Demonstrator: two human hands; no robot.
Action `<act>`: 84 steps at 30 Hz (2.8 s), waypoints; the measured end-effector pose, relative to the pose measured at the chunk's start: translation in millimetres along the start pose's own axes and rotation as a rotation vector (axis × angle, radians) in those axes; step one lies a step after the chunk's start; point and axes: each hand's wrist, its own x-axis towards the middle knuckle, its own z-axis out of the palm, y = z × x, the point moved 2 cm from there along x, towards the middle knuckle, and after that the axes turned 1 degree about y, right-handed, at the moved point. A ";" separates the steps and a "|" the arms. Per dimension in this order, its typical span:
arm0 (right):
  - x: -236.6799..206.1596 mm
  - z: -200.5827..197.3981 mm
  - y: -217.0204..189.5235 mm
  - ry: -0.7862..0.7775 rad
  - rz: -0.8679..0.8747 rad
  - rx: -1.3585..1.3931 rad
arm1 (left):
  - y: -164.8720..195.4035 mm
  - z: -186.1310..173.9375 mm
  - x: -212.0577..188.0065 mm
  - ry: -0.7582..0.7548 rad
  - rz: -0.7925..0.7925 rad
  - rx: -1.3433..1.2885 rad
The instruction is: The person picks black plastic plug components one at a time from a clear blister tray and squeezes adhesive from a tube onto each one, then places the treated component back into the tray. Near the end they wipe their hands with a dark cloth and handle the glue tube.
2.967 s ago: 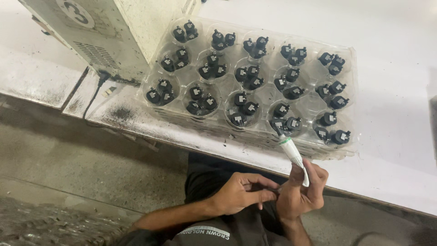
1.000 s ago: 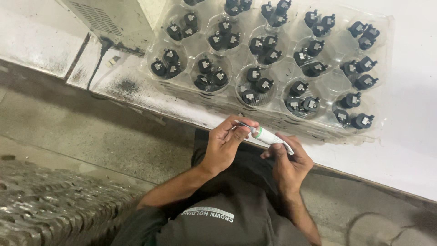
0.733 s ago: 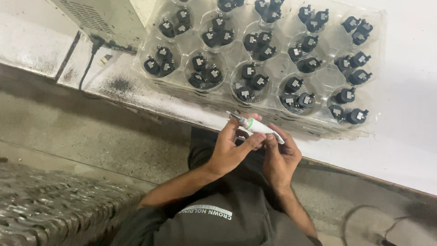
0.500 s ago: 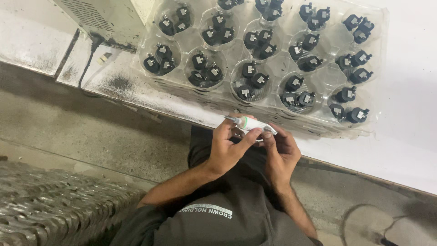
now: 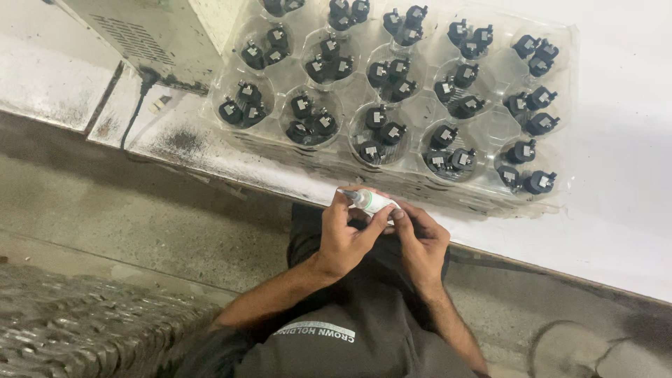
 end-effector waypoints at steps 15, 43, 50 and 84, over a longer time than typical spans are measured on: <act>-4.3 -0.2 -10.0 -0.121 0.137 -0.133 | 12.7 -0.4 -3.5 -0.016 0.088 -0.027; -5.3 3.9 -10.7 -0.323 0.053 -0.196 | 3.1 -28.2 11.4 -0.259 -0.314 -0.084; -3.8 -3.1 -0.4 -0.315 0.160 -0.189 | 15.1 -20.8 8.8 -0.258 -0.294 -0.026; -0.8 -6.3 -50.9 -0.323 -0.209 -0.608 | 13.6 -25.9 15.5 -0.352 -0.367 0.240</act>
